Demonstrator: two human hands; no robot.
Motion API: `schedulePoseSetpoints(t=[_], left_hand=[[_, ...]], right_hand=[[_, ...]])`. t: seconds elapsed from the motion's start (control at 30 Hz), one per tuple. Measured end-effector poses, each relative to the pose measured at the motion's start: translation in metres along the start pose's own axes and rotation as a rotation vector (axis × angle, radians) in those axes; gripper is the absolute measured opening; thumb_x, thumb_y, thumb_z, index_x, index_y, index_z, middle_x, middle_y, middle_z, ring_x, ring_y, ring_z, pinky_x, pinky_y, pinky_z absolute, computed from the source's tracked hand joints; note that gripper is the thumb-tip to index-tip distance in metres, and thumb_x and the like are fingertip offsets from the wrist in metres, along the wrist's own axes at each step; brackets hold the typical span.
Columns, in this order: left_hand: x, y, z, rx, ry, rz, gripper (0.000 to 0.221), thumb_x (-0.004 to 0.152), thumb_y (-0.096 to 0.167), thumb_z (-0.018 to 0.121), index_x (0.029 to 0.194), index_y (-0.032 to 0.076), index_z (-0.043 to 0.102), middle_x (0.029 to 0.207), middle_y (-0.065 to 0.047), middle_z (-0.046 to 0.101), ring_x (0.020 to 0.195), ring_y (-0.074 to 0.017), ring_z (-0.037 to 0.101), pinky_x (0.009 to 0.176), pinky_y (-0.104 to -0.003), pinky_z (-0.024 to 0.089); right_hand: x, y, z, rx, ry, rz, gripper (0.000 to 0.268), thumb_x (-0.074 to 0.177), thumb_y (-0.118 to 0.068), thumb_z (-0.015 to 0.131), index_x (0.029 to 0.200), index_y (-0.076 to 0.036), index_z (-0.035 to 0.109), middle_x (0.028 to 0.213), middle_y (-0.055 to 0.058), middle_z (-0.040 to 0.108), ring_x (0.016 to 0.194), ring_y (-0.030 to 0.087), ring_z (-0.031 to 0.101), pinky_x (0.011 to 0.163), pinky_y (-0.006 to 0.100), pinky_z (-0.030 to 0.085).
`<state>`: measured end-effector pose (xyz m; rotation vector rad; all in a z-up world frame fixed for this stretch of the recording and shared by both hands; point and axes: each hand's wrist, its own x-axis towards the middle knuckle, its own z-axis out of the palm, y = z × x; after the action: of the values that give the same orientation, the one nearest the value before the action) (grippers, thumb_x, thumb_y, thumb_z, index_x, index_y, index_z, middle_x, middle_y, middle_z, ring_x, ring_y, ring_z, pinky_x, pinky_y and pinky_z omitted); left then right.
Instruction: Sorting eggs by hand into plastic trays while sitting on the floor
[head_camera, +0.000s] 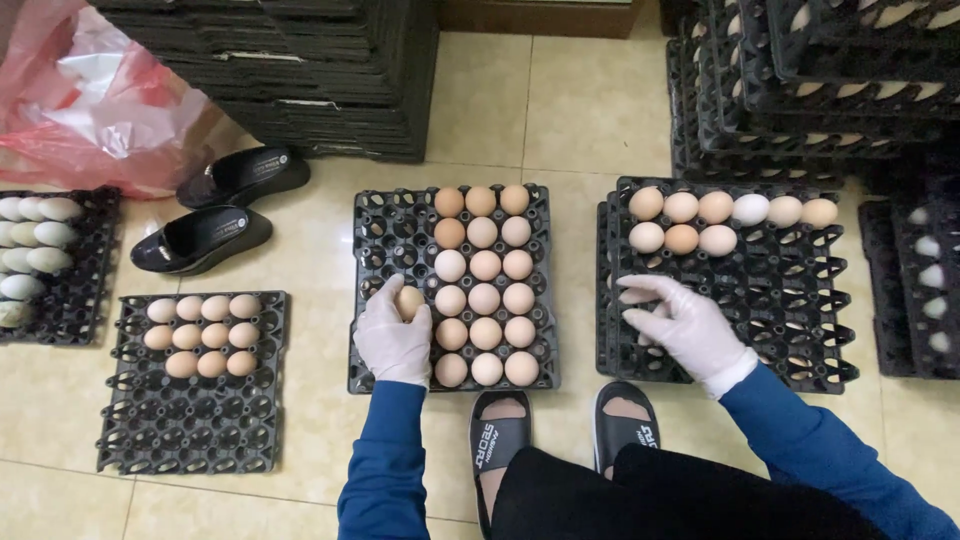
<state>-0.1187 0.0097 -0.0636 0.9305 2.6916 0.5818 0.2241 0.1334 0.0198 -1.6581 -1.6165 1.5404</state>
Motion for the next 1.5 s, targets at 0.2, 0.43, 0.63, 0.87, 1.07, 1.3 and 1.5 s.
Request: schedulePoseSetpoints(t=[0.2, 0.43, 0.63, 0.87, 1.07, 1.3, 1.5], left_hand=[[0.004, -0.015, 0.044, -0.018, 0.12, 0.06, 0.063, 0.067, 0.04, 0.084, 0.128, 0.038, 0.069, 0.132, 0.01, 0.063, 0.112, -0.0238, 0.07, 0.099, -0.039, 0.056], [0.005, -0.014, 0.053, 0.007, 0.093, 0.022, 0.058, 0.068, 0.039, 0.084, 0.124, 0.038, 0.069, 0.137, 0.013, 0.055, 0.105, -0.0279, 0.072, 0.098, -0.04, 0.058], [-0.002, -0.011, 0.037, 0.007, 0.081, 0.073, 0.049, 0.074, 0.036, 0.082, 0.122, 0.034, 0.071, 0.138, 0.011, 0.056, 0.106, -0.0299, 0.072, 0.1, -0.04, 0.057], [-0.033, 0.018, -0.001, -0.13, 0.363, 0.408, 0.066, 0.072, 0.021, 0.085, 0.136, 0.028, 0.068, 0.137, -0.005, 0.061, 0.116, -0.0315, 0.068, 0.098, -0.042, 0.057], [-0.071, 0.062, -0.013, -0.36, 0.285, 0.591, 0.052, 0.08, 0.013, 0.079, 0.131, 0.019, 0.07, 0.132, -0.01, 0.066, 0.116, -0.0344, 0.068, 0.097, -0.044, 0.056], [-0.108, 0.101, -0.007, -0.534, -0.005, 0.637, 0.056, 0.081, 0.009, 0.078, 0.135, 0.02, 0.067, 0.123, -0.008, 0.07, 0.112, -0.0298, 0.069, 0.097, -0.042, 0.056], [-0.127, 0.133, 0.01, -0.377, -0.102, 0.735, 0.079, 0.079, 0.027, 0.08, 0.152, 0.026, 0.05, 0.124, -0.008, 0.066, 0.112, -0.0289, 0.068, 0.097, -0.042, 0.056]], right_hand=[[0.017, 0.033, -0.025, 0.077, 0.138, -0.064, 0.045, 0.087, -0.005, 0.072, 0.131, -0.01, 0.069, 0.114, 0.014, 0.075, 0.056, 0.013, 0.066, 0.049, 0.022, 0.052], [0.04, 0.075, -0.067, 0.066, 0.28, -0.056, 0.042, 0.089, -0.008, 0.073, 0.131, -0.007, 0.068, 0.109, 0.016, 0.073, 0.055, 0.016, 0.066, 0.048, 0.023, 0.053], [0.085, 0.087, -0.108, -0.183, 0.479, -0.052, 0.038, 0.09, -0.015, 0.075, 0.127, -0.017, 0.07, 0.107, 0.009, 0.073, 0.056, 0.018, 0.068, 0.044, 0.026, 0.051], [0.128, 0.077, -0.112, -0.574, 0.381, 0.179, 0.048, 0.09, -0.047, 0.074, 0.133, -0.026, 0.069, 0.121, 0.002, 0.074, 0.069, 0.02, 0.076, 0.074, 0.031, 0.056], [0.138, 0.079, -0.11, -0.697, 0.347, 0.19, 0.051, 0.089, -0.049, 0.072, 0.135, -0.028, 0.068, 0.119, 0.006, 0.076, 0.092, 0.026, 0.076, 0.09, 0.039, 0.054], [0.119, 0.09, -0.113, -0.222, 0.483, -0.019, 0.049, 0.082, -0.026, 0.081, 0.129, -0.017, 0.067, 0.1, 0.006, 0.07, 0.049, 0.016, 0.063, 0.04, 0.027, 0.047], [0.027, 0.003, -0.041, -0.002, 0.145, -0.148, 0.069, 0.077, 0.0, 0.076, 0.143, 0.002, 0.055, 0.101, 0.021, 0.067, 0.059, 0.017, 0.06, 0.044, 0.026, 0.051]])
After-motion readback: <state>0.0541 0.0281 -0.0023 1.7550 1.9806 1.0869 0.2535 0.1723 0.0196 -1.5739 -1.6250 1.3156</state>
